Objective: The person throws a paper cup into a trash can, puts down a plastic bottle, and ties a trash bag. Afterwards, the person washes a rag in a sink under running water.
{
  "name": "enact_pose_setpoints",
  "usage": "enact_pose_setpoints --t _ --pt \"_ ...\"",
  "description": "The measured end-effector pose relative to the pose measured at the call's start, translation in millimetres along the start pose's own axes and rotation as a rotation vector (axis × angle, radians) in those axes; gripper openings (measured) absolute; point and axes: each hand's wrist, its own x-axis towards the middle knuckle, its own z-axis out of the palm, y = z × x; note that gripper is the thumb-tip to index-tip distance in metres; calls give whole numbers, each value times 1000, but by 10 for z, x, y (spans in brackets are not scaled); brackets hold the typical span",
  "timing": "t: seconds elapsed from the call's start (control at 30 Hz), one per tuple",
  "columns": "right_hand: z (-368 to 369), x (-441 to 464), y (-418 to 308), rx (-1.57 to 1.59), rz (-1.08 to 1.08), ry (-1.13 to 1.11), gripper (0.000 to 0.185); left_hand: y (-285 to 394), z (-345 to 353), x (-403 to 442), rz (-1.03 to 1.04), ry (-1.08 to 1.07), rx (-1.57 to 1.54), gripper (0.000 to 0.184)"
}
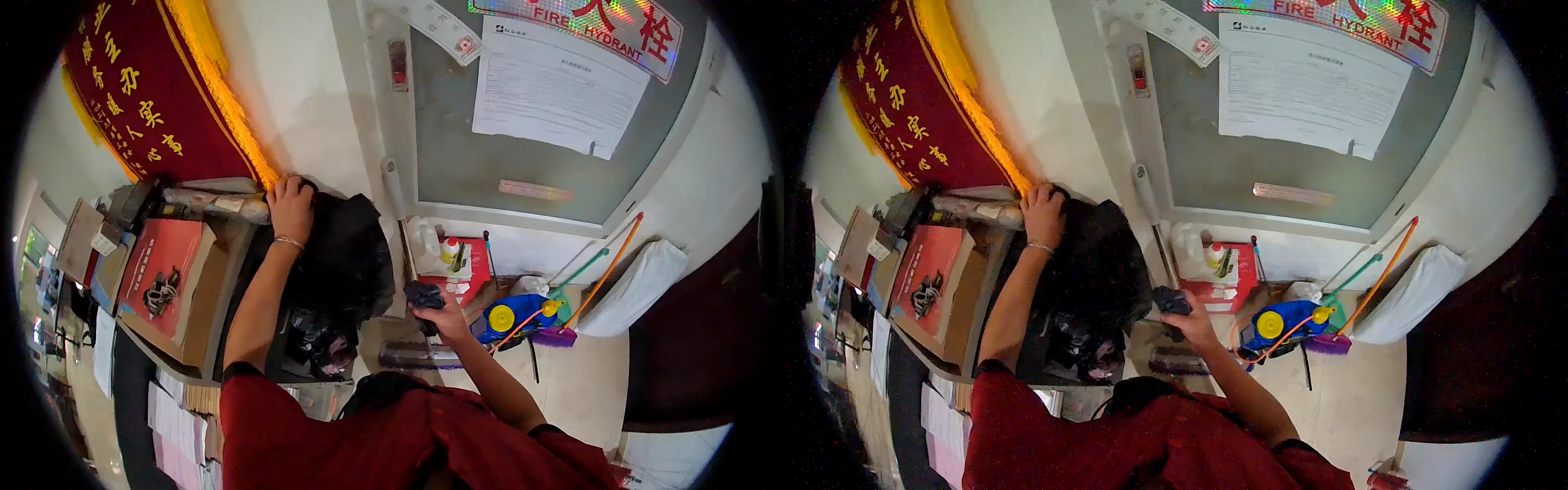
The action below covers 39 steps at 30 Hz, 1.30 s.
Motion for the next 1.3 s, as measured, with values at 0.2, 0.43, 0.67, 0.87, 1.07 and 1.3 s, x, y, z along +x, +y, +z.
enact_pose_setpoints --t 0.2,0.43,0.67,0.87,1.07,1.3 --pt "-370 -215 15 22 66 154 42 -169 140 -66 -61 -19 76 17" --pt "-812 -1039 -157 374 9 436 44 -126 -104 -279 -71 -62 46 39" --pt "-1142 -2204 -217 424 -106 763 49 179 -652 -52 -91 -157 68 34" --pt "-1208 -3048 -224 479 -267 996 50 1505 -1396 -438 151 44 -984 15" --pt "-1443 -3864 -245 472 -423 1131 46 3394 -2281 -678 962 -733 -2601 18" --pt "-1662 -4524 276 450 -594 1413 47 4673 -2785 -1743 1710 -1652 -3491 38"
